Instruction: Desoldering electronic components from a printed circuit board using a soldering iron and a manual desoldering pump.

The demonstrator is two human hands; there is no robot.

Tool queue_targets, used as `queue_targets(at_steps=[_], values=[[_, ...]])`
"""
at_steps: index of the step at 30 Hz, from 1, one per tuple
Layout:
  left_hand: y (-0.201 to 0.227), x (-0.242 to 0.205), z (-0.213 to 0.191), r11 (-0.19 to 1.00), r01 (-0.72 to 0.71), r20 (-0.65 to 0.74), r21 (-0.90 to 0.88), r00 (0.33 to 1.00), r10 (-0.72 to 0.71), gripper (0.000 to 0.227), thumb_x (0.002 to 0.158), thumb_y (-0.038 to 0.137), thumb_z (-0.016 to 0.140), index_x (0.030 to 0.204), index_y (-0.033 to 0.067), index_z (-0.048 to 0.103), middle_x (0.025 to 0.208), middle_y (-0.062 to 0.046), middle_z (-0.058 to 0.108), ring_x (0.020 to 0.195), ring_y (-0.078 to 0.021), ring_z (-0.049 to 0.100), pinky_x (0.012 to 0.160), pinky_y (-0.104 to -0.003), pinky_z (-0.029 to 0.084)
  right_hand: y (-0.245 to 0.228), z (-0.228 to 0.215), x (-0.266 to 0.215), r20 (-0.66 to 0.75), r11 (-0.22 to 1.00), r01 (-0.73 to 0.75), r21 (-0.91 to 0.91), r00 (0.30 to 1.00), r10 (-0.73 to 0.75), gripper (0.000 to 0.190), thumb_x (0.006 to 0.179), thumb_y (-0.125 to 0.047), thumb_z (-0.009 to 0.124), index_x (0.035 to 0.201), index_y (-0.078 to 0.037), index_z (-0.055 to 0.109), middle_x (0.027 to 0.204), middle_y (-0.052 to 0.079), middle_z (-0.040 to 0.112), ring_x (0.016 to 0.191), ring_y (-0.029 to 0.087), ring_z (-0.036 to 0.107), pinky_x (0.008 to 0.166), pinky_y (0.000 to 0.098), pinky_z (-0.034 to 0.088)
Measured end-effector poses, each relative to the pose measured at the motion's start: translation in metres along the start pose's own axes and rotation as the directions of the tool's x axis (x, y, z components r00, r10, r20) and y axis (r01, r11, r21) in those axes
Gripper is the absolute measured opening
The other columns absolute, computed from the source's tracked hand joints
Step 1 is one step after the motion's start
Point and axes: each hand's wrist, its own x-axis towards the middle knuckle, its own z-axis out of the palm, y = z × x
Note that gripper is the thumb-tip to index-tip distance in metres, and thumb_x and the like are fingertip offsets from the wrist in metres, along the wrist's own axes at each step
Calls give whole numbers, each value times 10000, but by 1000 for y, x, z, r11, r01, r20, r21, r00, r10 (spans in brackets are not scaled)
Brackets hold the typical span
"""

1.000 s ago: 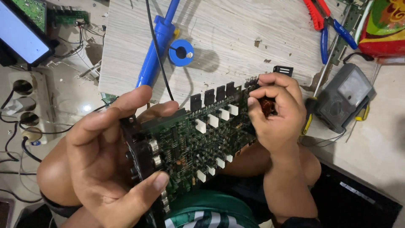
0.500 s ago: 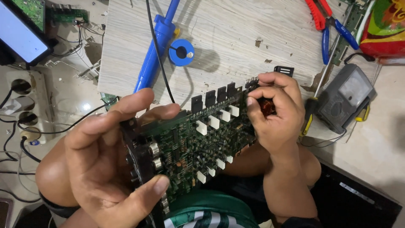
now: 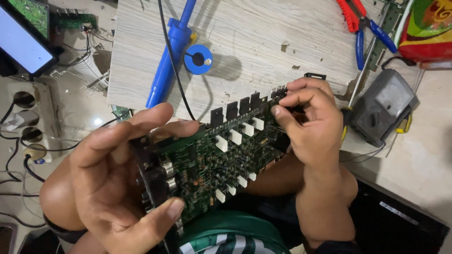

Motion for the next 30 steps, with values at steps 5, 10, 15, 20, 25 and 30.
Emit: queue_targets(at_steps=[5,10,15,20,25,30], values=[[1,2,-8,999,31,76,-21,997,-29,856,868,-17,700,1620,94,306,1631,-264,436,1635,-363,426,1362,-651,598,-6,-9,9,90,995,-98,-12,991,98,184,912,85,775,990,-48,674,1141,105,576,989,170,593,831,260,505],[0,4,-8,998,69,38,7,997,-70,901,838,-36,636,1636,113,244,1684,-292,349,1669,-367,339,1405,-660,505,-12,-13,11,129,997,-59,-40,990,64,123,943,2,802,1033,-56,740,1142,83,625,1013,147,610,856,233,530],[7,8,2,984,163,-76,78,985,-157,861,834,40,638,1601,129,258,1664,-284,368,1602,-436,414,1371,-646,493,-7,-13,15,93,958,239,-158,970,-226,71,971,54,778,1036,37,755,1082,180,733,999,253,717,865,318,614],[9,9,4,975,190,-110,119,978,-178,876,810,57,659,1592,151,276,1661,-274,382,1600,-420,424,1364,-630,495,3,-11,17,81,886,424,-186,906,-416,83,959,71,812,1022,79,758,1032,206,750,968,287,741,912,360,640],[10,7,3,978,186,-92,92,980,-178,873,815,44,659,1595,151,282,1664,-277,382,1494,-506,527,1348,-621,484,0,-13,18,98,878,442,-180,897,-431,98,941,60,835,1004,83,763,1003,207,756,947,289,747,908,365,645],[3,5,-3,986,143,-55,84,989,-138,868,823,42,653,1600,131,276,1651,-297,382,1502,-501,510,1327,-644,508,0,-14,18,106,872,449,-197,894,-436,114,931,36,854,997,72,769,998,198,760,941,274,748,891,351,645]])
